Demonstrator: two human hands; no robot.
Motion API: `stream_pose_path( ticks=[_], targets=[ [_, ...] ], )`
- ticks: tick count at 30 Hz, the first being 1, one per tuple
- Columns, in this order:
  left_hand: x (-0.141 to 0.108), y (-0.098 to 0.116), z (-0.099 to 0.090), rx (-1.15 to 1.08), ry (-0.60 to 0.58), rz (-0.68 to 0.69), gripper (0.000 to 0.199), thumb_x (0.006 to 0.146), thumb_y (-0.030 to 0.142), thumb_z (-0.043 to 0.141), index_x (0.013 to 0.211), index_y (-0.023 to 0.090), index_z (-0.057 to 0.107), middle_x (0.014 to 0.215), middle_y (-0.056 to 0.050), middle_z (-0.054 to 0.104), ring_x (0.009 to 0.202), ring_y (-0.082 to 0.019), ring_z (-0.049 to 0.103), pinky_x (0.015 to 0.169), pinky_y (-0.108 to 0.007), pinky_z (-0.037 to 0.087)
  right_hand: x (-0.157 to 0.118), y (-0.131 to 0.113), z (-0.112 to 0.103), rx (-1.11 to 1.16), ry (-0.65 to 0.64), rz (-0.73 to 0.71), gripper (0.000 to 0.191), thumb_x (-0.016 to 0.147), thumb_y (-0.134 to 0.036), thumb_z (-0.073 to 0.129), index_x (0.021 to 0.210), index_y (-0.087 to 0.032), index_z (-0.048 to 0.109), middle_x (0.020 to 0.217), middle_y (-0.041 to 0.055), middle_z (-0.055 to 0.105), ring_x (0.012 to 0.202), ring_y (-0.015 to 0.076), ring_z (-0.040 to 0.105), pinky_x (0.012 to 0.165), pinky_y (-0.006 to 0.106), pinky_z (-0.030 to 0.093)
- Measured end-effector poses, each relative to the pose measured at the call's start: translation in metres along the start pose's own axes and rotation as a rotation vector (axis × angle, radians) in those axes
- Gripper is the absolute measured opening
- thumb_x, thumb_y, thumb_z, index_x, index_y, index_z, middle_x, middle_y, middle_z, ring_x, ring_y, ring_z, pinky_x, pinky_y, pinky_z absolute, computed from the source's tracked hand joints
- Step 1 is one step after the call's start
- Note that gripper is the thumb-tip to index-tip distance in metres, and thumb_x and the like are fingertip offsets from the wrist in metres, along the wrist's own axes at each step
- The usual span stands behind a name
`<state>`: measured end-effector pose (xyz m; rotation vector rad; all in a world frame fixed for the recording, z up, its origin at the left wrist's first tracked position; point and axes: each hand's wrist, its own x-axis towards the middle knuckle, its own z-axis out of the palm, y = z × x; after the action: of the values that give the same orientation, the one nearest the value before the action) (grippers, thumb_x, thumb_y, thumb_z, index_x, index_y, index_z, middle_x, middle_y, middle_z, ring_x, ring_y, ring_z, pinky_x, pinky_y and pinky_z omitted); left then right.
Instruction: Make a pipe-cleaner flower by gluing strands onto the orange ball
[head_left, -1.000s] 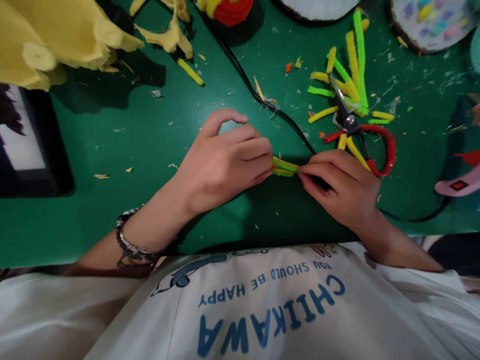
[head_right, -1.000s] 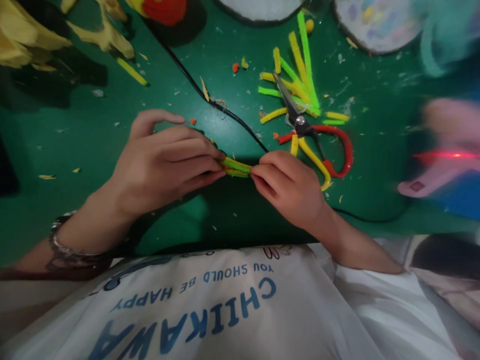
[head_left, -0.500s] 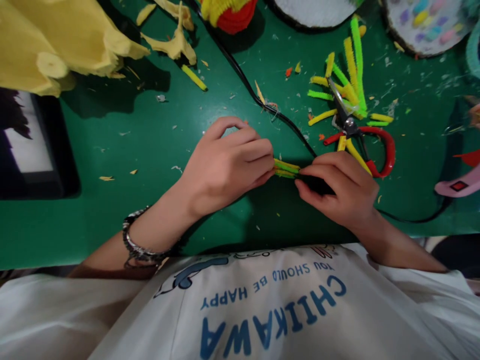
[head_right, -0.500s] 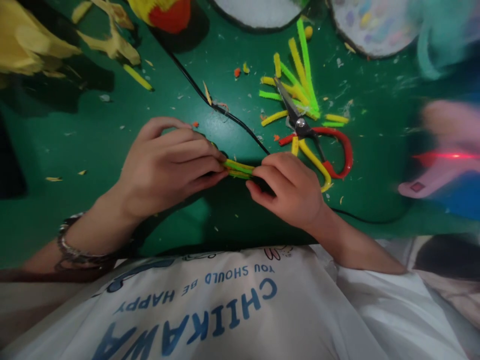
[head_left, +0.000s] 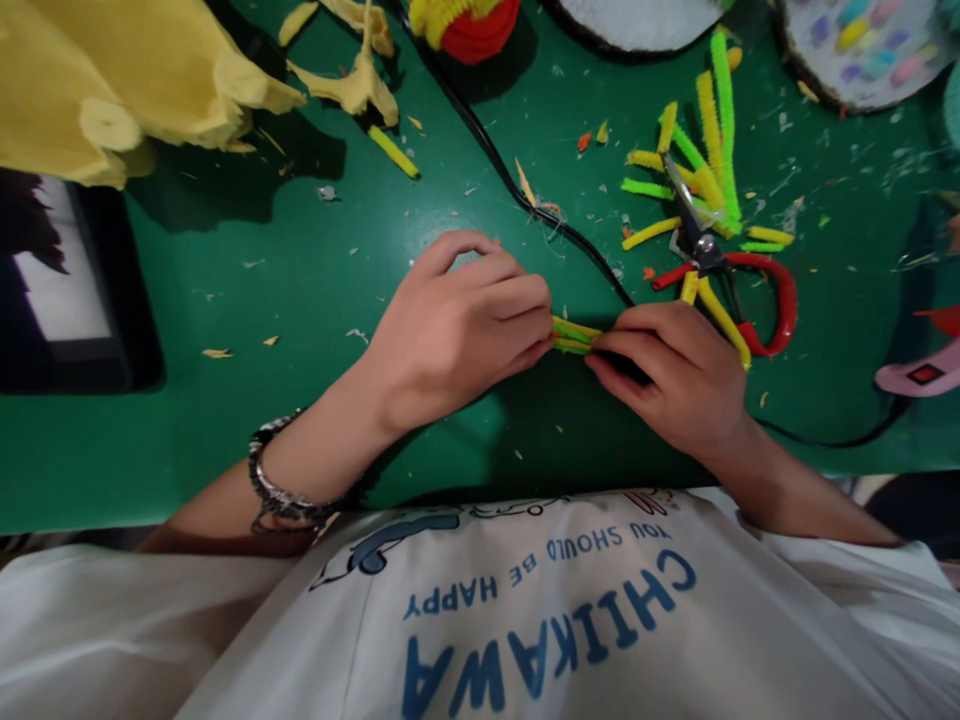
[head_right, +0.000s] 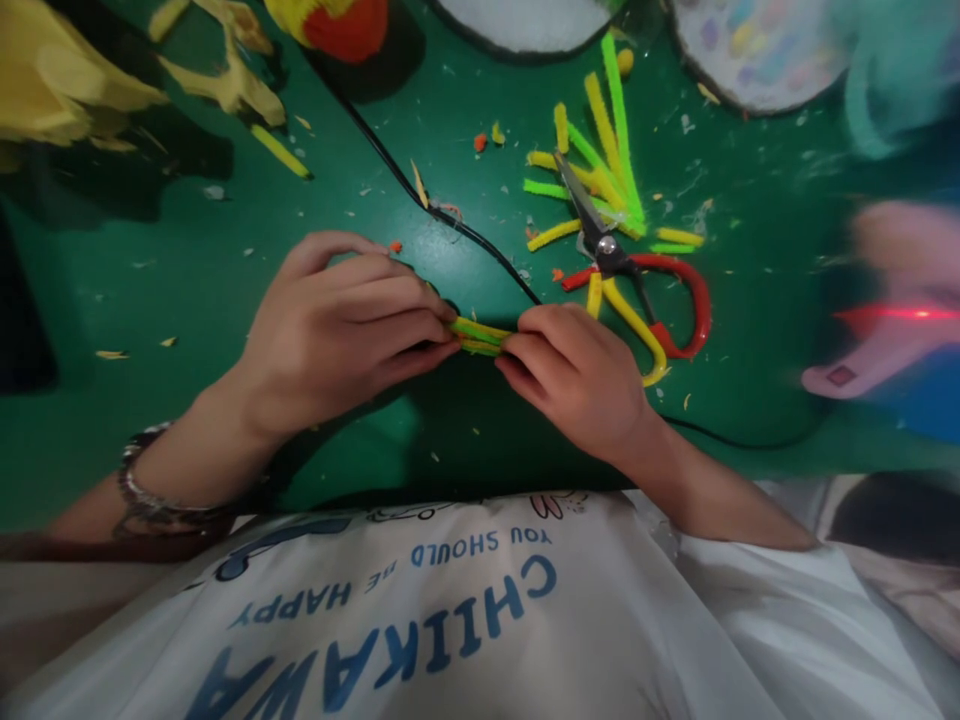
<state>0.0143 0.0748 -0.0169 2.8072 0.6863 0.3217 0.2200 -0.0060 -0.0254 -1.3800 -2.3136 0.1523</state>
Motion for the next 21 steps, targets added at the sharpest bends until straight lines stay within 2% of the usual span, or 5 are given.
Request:
stream_pose_path(
  ticks=[6,14,21],
  targets=[
    [0.0003,-0.0003,0.0026,0.009,0.052,0.022,0.030,0.092,0.020,0.038,0.073,0.021,0.061,0.080,0.003,0.068,0.074,-0.013,0.058,0.084,-0.035,0.042,-0.0014,-0.0003,0.0016,0.048,-0.015,-0.011,0.010,0.084,-0.014,0.056,0.085,-0.021,0.063,0.090,0.0040,0.069,0.081,0.0159,0.064,0.074,0.031,0.054],
    [0.0015,0.0016,-0.0003,-0.102,-0.022,-0.051,0.032,0.093,0.021,0.036,0.072,0.020,0.061,0.078,0.003,0.067,0.073,-0.013,0.056,0.093,-0.038,0.038,0.0008,-0.0055,0.0014,0.029,0.001,-0.033,0.010,0.083,-0.009,0.055,0.082,-0.019,0.060,0.083,0.0047,0.068,0.076,0.0151,0.062,0.070,0.028,0.054],
    [0.0008,0.0035,-0.0004,-0.026,-0.012,-0.034,0.026,0.090,0.020,0.043,0.069,0.021,0.057,0.079,0.005,0.067,0.074,-0.013,0.058,0.093,-0.035,0.039,-0.0049,-0.0042,0.0072,0.085,0.031,-0.021,0.014,0.081,-0.006,0.056,0.078,-0.019,0.052,0.081,0.0036,0.065,0.076,0.0139,0.058,0.068,0.027,0.051]
  ],
)
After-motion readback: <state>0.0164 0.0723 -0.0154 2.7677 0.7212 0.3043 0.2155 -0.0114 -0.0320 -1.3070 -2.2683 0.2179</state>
